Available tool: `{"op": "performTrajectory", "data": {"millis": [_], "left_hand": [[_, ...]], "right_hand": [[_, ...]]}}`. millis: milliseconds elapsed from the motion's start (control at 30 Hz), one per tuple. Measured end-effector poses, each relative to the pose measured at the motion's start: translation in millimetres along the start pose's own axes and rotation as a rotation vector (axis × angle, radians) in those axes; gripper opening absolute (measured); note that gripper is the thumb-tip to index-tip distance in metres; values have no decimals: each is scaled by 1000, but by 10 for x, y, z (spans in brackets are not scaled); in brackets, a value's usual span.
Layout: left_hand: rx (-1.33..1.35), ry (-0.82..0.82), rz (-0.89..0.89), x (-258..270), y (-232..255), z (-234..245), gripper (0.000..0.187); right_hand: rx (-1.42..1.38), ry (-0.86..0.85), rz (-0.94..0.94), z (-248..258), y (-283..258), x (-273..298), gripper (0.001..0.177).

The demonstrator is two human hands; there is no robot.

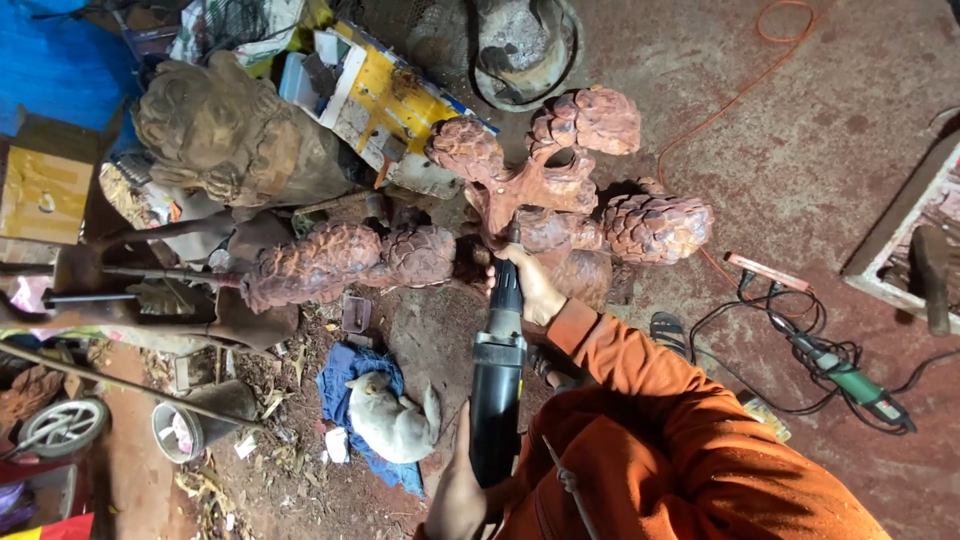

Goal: Carving and detailing a large wooden sculpture using a power die grinder in a workshop environment.

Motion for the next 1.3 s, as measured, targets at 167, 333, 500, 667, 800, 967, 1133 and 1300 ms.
{"op": "performTrajectory", "data": {"millis": [167, 333, 500, 667, 800, 967, 1133, 1300], "left_hand": [[-287, -31, 53, -67, 251, 15, 121], [-228, -94, -211, -132, 301, 43, 119], [-255, 172, 114, -155, -239, 104, 125], [-153, 154, 41, -197, -176, -18, 115], [45, -32, 34, -170, 32, -105, 120], [236, -91, 22, -5, 683, -423, 100], [179, -71, -91, -75, 336, -446, 104], [173, 83, -155, -79, 244, -638, 102]], "right_hand": [[-30, 12, 31, 30, -66, -1, 19], [-87, -14, 61, -16, -28, -40, 19], [-21, 36, 50, 0, 23, 74, 18], [33, 94, 25, 86, -37, 110, 12], [58, 209, -39, 280, -35, 162, 15], [46, 183, -66, 309, -107, 138, 12], [99, 151, -127, 310, -128, 113, 12], [227, 139, -209, 296, -215, 122, 18]]}}
Point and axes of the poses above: each hand's wrist, its own x-axis away from the middle knuckle, its own z-axis out of the back of the hand, y = z × x, the point moved 7 cm from there along -x, towards the middle knuckle, and after that the axes turned 15 degrees about x, right-handed, at the moved point
